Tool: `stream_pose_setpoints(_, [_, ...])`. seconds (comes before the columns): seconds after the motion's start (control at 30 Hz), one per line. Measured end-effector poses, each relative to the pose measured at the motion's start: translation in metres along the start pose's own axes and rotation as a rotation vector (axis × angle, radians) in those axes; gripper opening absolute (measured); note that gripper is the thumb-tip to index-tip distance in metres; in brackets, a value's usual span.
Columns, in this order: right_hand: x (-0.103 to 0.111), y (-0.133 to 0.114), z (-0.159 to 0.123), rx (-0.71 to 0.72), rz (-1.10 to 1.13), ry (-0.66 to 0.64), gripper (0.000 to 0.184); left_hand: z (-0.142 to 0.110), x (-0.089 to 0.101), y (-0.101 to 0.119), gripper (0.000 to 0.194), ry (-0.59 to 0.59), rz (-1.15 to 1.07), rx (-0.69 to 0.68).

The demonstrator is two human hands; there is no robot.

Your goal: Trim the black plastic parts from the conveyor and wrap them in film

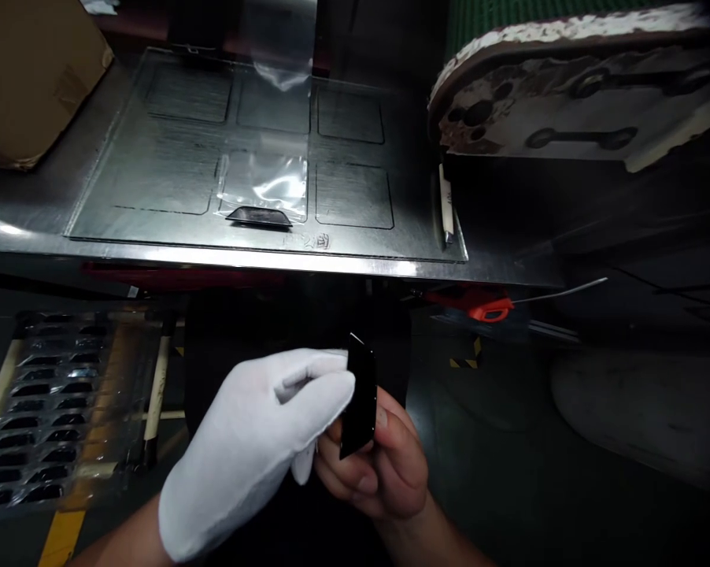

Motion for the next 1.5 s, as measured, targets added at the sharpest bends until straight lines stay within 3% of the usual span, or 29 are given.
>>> stream_pose_setpoints(0.6, [0.002,0.001,0.008,-0.014,-0.017,0.162,0.030,0.015,0.006,-0.017,0.032,0.047,-0.038,0.011])
stream_pose_setpoints(0.77, [0.004,0.001,0.004,-0.023,-0.126,0.243,0.031,0.020,0.011,-0.022,0.038,0.033,-0.052,-0.070])
stream_pose_setpoints(0.87, [-0.002,-0.027,0.019,0.009,-0.454,0.332,0.028,0.022,0.022,-0.023,0.042,0.095,-0.055,-0.105])
stream_pose_setpoints(0.93, [-0.018,-0.060,0.050,0.076,-0.869,0.320,0.026,0.025,0.034,-0.023,0.046,0.155,-0.038,-0.128])
stream_pose_setpoints(1.07, [-0.073,-0.114,0.146,0.261,-1.995,0.065,0.015,0.030,0.059,-0.026,0.051,0.211,-0.047,-0.128])
stream_pose_setpoints(1.13, [-0.091,-0.123,0.195,0.253,-2.451,-0.087,0.014,0.034,0.071,-0.030,0.054,0.222,-0.080,-0.085])
stream_pose_setpoints(1.2, [-0.097,-0.124,0.233,0.161,-2.767,-0.201,0.019,0.039,0.082,-0.036,0.057,0.217,-0.116,-0.042])
stream_pose_setpoints(1.33, [-0.089,-0.115,0.269,-0.021,-3.000,-0.367,0.023,0.049,0.100,-0.042,0.061,0.185,-0.156,0.042])
stream_pose_setpoints(1.5, [-0.080,-0.118,0.268,-0.109,-2.904,-0.363,0.024,0.048,0.110,-0.024,0.048,0.244,-0.134,-0.065])
Point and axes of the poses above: each hand's wrist, its own z-axis towards the middle knuckle, its own x-axis out of the back of the hand, y = z × x, the point moved 2 cm from there along z, towards the middle knuckle, and after that the axes turned 3 degrees about -x, right-handed, at the moved point
